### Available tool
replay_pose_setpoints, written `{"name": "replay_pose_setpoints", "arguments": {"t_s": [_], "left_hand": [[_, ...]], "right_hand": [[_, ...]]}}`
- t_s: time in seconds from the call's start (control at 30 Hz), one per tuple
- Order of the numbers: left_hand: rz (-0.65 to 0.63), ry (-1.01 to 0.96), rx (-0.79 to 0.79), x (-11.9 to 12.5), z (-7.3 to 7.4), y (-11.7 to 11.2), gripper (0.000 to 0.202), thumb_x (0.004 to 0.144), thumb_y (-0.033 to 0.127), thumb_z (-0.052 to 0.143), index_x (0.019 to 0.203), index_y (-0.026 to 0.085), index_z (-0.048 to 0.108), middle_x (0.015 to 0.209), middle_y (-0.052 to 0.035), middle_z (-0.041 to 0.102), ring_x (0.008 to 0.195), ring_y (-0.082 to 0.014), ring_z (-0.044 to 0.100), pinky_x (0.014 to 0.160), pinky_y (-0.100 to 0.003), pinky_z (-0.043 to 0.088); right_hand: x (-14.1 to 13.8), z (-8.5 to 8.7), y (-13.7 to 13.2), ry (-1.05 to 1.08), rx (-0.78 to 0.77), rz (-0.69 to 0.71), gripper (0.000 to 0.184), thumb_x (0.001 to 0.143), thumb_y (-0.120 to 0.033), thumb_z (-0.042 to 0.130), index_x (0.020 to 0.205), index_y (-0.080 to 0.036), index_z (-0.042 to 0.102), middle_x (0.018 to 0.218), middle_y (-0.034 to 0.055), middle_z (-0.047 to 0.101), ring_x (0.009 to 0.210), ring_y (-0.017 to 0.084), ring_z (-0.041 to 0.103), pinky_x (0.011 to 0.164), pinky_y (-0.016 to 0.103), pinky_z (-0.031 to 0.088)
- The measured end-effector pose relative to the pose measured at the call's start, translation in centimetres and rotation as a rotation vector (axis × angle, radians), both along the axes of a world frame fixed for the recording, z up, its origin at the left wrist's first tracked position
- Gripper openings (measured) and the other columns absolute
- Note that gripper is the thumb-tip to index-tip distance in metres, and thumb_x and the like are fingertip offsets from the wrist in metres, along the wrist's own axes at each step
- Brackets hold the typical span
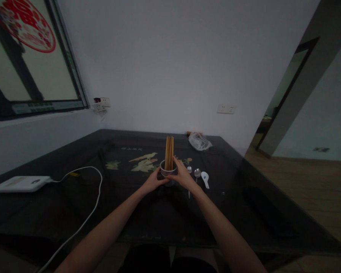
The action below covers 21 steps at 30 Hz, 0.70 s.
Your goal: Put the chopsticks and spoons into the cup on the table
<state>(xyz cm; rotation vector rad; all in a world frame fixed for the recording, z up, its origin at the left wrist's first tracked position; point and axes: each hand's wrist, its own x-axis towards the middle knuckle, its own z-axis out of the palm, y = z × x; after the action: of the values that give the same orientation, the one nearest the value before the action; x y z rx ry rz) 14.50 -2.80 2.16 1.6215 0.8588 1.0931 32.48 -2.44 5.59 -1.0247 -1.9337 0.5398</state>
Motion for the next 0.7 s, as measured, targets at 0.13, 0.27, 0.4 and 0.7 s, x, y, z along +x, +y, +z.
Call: {"name": "replay_pose_setpoints", "arguments": {"t_s": [0.13,0.27,0.4,0.7], "left_hand": [[-0.005,-0.002,-0.017,0.1,0.1,0.0,0.073,0.066,0.03,0.076,0.129,0.013,0.041,0.131,-0.0169,0.053,0.114,-0.0274,0.057,0.099,-0.045,0.045],[-0.008,0.005,-0.001,0.0,-0.1,0.1,0.075,0.068,0.031,0.075,0.131,0.014,0.039,0.132,-0.0157,0.052,0.115,-0.0261,0.057,0.1,-0.044,0.044],[0.053,0.079,0.029,-0.2,-0.2,0.1,0.075,0.066,0.033,0.076,0.129,0.014,0.042,0.131,-0.0155,0.053,0.119,-0.0274,0.053,0.102,-0.044,0.042],[0.076,0.102,0.036,-0.4,-0.3,0.1,0.077,0.067,0.033,0.075,0.133,0.017,0.039,0.136,-0.0154,0.047,0.125,-0.028,0.047,0.105,-0.047,0.038]], "right_hand": [[0.2,-0.2,0.1,0.017,-0.017,0.015,0.1,0.061,-0.023,0.079,0.145,-0.021,0.025,0.143,0.0156,0.036,0.136,0.029,0.03,0.111,0.047,0.025],[1.1,-1.2,-0.6,0.12,-0.09,0.029,0.105,0.06,-0.024,0.08,0.147,-0.022,0.02,0.145,0.0162,0.035,0.134,0.03,0.034,0.107,0.048,0.034],[2.8,-3.0,-2.4,0.244,-0.252,0.006,0.097,0.063,-0.026,0.077,0.145,-0.025,0.024,0.137,0.0145,0.044,0.118,0.028,0.051,0.084,0.042,0.052],[4.7,-3.7,-5.9,0.285,-0.296,-0.062,0.041,0.075,-0.024,0.062,0.115,-0.018,0.062,0.105,0.0099,0.068,0.09,0.02,0.065,0.074,0.033,0.053]]}}
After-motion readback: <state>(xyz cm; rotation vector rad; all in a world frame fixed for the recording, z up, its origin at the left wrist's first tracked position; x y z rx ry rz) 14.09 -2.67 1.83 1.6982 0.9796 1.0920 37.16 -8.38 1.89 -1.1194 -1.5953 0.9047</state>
